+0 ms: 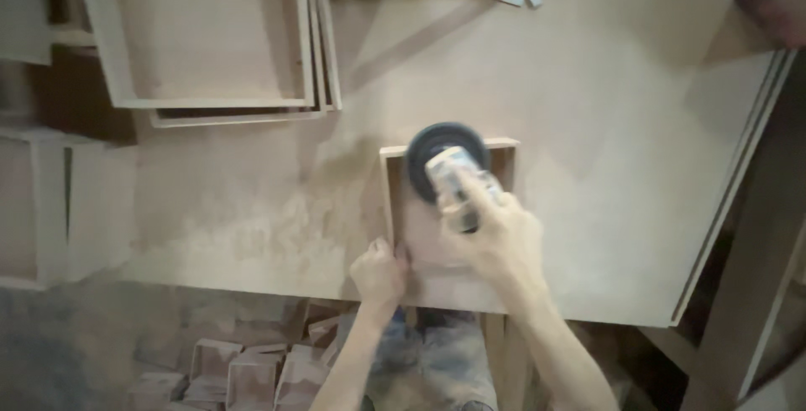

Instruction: The person uses an orbital sander to smooth the surfaces of small wooden boxes. They handle each box one at a time, sanding the interior and exterior faces before setting it aside and picking up another.

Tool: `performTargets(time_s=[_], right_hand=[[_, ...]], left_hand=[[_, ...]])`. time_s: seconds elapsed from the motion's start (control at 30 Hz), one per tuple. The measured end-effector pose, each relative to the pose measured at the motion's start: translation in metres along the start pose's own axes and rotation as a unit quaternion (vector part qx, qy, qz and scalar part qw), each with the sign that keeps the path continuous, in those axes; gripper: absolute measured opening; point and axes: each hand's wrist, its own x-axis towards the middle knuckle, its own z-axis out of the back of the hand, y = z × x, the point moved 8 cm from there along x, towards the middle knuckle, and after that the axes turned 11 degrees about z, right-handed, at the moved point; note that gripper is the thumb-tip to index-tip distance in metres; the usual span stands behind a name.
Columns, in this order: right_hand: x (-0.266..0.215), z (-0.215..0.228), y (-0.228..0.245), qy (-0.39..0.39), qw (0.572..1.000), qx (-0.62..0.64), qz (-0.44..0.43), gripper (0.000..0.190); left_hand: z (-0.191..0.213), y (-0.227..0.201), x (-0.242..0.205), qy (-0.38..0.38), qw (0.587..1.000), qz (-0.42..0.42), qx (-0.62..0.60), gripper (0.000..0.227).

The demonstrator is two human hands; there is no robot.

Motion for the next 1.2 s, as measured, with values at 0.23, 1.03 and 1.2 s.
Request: performTargets(time_s=[0.23,1.03,1.2], right_hand=[[-0.016,0.055,-0.049,-0.087,0.993,0.046,-0.062,0.075],[-0.201,0.009,-0.088,-0.195,0.971,0.038,-0.130,0.072],[-0.241,0.000,-0.082,-0.189,0.966,0.059,-0.166,0.072]], left_hand=[[-0.007,0.001,0.000,-0.013,1.000,-0.004,0.019,0.026],[0.013,-0.010,0.004,0.076,0.994,-0.006,0.079,0.040],[0.118,-0.109,0.046,-0.074,0.957,-0.280,-0.023,0.022]])
